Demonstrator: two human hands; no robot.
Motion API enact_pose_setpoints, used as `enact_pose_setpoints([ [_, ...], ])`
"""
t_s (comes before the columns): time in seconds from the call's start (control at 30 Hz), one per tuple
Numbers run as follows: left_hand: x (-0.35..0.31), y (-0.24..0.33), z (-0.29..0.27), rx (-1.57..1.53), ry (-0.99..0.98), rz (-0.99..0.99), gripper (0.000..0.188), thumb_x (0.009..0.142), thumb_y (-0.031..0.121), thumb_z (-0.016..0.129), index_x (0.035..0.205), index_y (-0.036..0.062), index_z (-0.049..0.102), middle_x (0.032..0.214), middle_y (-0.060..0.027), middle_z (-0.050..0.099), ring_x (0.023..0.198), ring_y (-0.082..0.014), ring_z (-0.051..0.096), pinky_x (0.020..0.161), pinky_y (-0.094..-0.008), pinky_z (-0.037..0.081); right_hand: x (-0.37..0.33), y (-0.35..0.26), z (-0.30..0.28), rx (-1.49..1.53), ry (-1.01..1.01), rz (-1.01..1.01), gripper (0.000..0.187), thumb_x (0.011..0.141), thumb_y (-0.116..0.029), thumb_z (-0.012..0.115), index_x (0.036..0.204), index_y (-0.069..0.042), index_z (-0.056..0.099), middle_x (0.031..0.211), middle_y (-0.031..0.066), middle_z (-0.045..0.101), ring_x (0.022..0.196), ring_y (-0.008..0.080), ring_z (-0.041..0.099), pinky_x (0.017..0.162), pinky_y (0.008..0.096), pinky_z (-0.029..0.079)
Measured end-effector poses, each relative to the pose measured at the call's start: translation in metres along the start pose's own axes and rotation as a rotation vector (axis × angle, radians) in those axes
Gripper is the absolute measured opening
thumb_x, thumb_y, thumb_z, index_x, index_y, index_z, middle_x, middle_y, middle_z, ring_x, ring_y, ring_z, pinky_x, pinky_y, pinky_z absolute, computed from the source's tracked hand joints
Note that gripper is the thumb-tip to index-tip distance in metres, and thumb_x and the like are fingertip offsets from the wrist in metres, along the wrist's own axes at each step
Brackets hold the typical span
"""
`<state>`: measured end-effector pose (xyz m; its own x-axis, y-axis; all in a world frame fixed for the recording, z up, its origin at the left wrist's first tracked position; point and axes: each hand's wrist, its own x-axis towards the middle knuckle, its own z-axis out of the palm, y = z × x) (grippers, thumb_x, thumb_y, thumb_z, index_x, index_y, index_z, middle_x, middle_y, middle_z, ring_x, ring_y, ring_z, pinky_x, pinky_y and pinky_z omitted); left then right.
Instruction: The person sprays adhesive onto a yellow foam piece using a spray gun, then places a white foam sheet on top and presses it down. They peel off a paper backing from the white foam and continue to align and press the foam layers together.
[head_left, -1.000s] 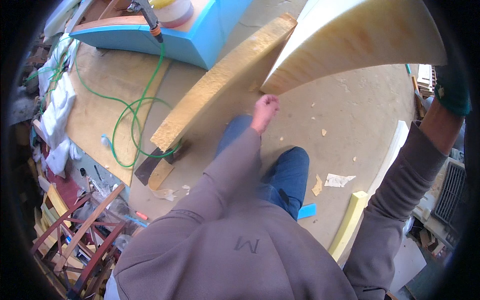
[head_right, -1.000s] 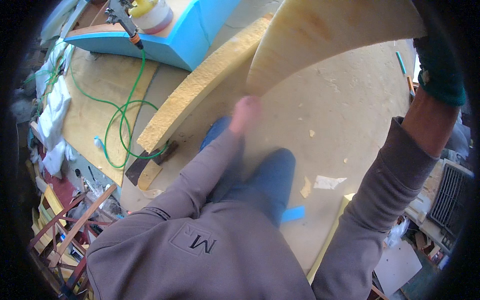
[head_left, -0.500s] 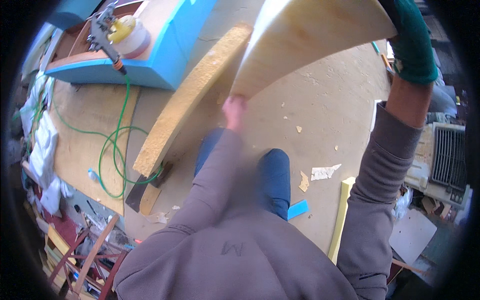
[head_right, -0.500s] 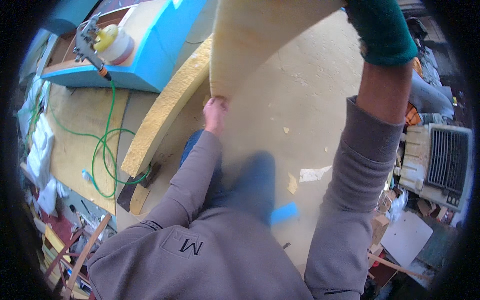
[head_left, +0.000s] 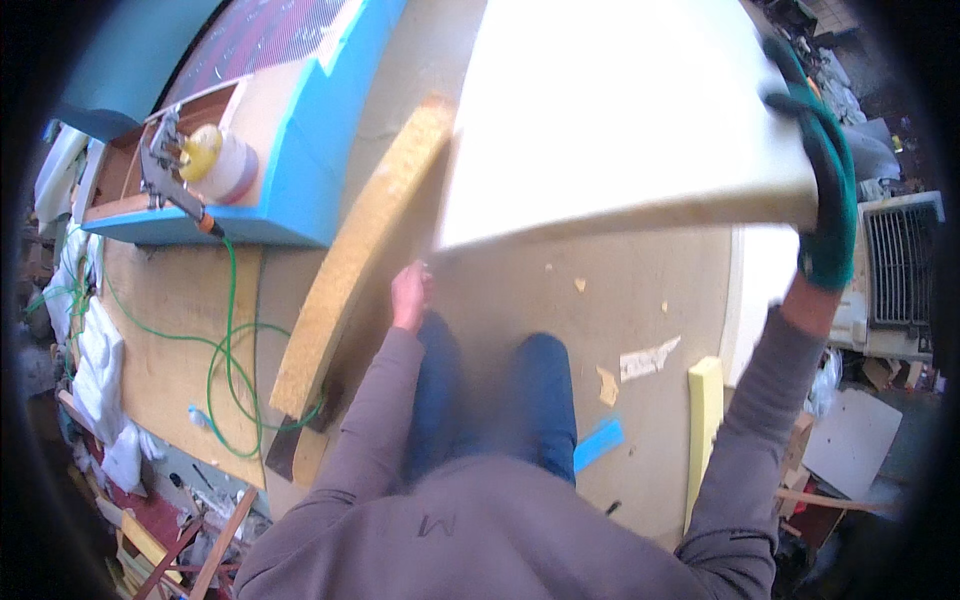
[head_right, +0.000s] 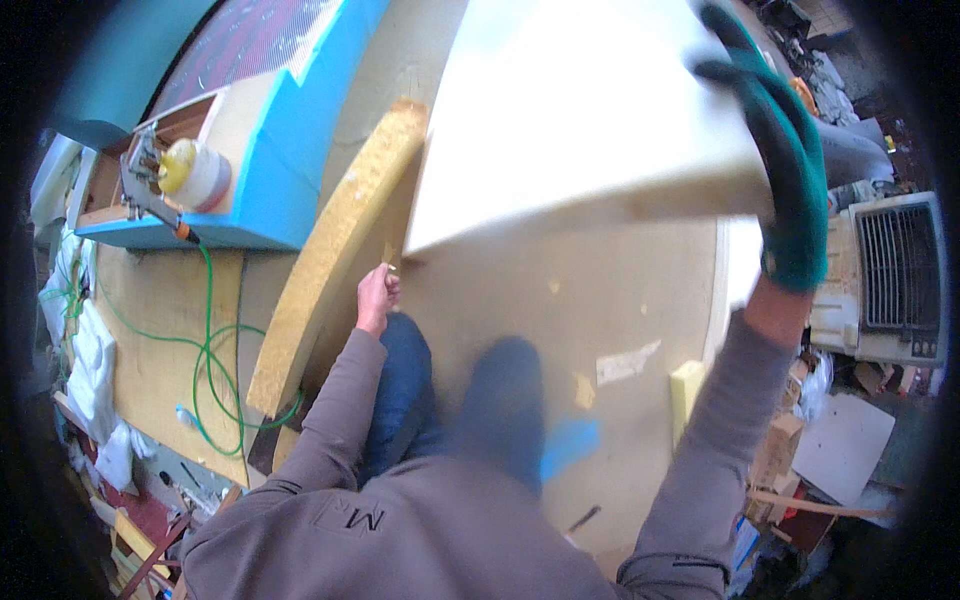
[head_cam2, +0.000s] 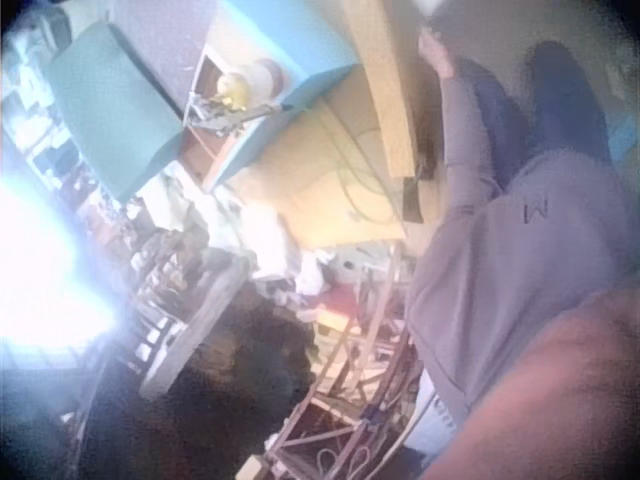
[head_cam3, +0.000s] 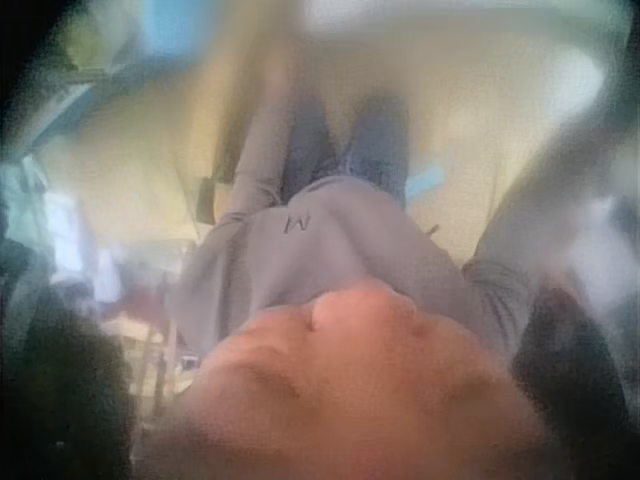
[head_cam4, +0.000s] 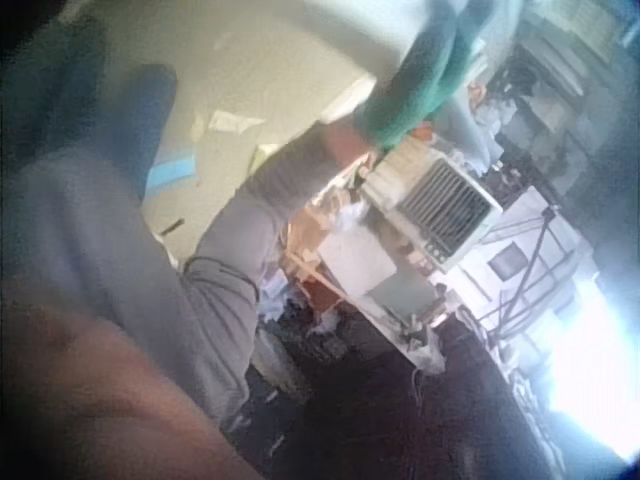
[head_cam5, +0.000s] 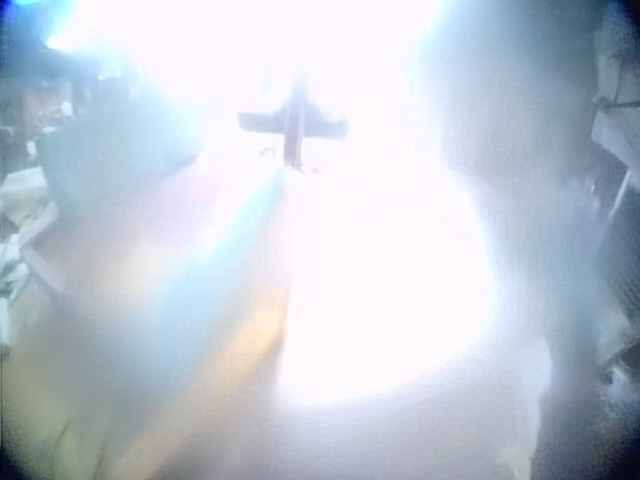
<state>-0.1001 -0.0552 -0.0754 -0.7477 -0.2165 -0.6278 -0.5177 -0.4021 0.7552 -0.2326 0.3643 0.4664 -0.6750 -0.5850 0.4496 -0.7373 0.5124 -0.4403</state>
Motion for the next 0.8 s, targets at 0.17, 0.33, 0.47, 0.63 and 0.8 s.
enact_pose_setpoints([
  [0.17,0.066,0.001,0.035,0.652,0.129,0.302,0.078,0.101,0.049,0.071,0.149,-0.0105,0.055,0.151,-0.0302,0.06,0.139,-0.04,0.06,0.116,-0.0479,0.048,-0.177,0.072,-0.039,0.516,0.343,0.637,0.064,0.116,-0.031,0.053,0.171,-0.004,0.036,0.173,0.0162,0.044,0.16,0.026,0.043,0.135,0.0415,0.03],
  [0.33,0.102,0.006,0.078,0.486,-0.058,0.101,0.082,0.104,0.055,0.069,0.152,-0.0102,0.056,0.152,-0.0289,0.063,0.139,-0.036,0.062,0.116,-0.0456,0.048,-0.378,0.194,-0.078,0.592,0.295,0.817,0.059,0.119,-0.024,0.048,0.173,-0.004,0.035,0.174,0.0074,0.044,0.156,0.0201,0.044,0.131,0.0371,0.033],
  [0.47,0.104,0.035,0.091,0.682,-0.158,0.07,0.091,0.106,0.065,0.064,0.153,-0.0118,0.056,0.144,-0.0214,0.07,0.126,-0.0279,0.07,0.111,-0.0387,0.051,-0.418,0.259,-0.052,0.635,0.585,1.309,0.048,0.117,-0.022,0.053,0.162,-0.005,0.056,0.167,0.0104,0.055,0.156,0.0216,0.049,0.129,0.0369,0.037],
  [0.63,0.086,0.09,0.11,0.312,-0.333,-0.262,0.079,0.109,0.06,0.064,0.15,-0.0074,0.061,0.144,-0.0161,0.07,0.124,-0.0232,0.069,0.107,-0.0377,0.054,-0.362,0.299,-0.057,0.583,0.485,1.393,0.043,0.11,-0.026,0.066,0.148,-0.007,0.07,0.147,0.0075,0.069,0.14,0.0202,0.06,0.119,0.0366,0.043],
  [0.8,0.023,0.14,0.138,0.268,-0.222,0.046,0.063,0.112,0.048,0.064,0.149,-0.0034,0.062,0.142,-0.0153,0.069,0.125,-0.0253,0.068,0.11,-0.0403,0.054,-0.348,0.291,-0.165,-0.014,0.192,0.847,0.044,0.111,-0.025,0.064,0.15,-0.002,0.066,0.147,0.0118,0.07,0.132,0.0239,0.065,0.118,0.0381,0.047],
])
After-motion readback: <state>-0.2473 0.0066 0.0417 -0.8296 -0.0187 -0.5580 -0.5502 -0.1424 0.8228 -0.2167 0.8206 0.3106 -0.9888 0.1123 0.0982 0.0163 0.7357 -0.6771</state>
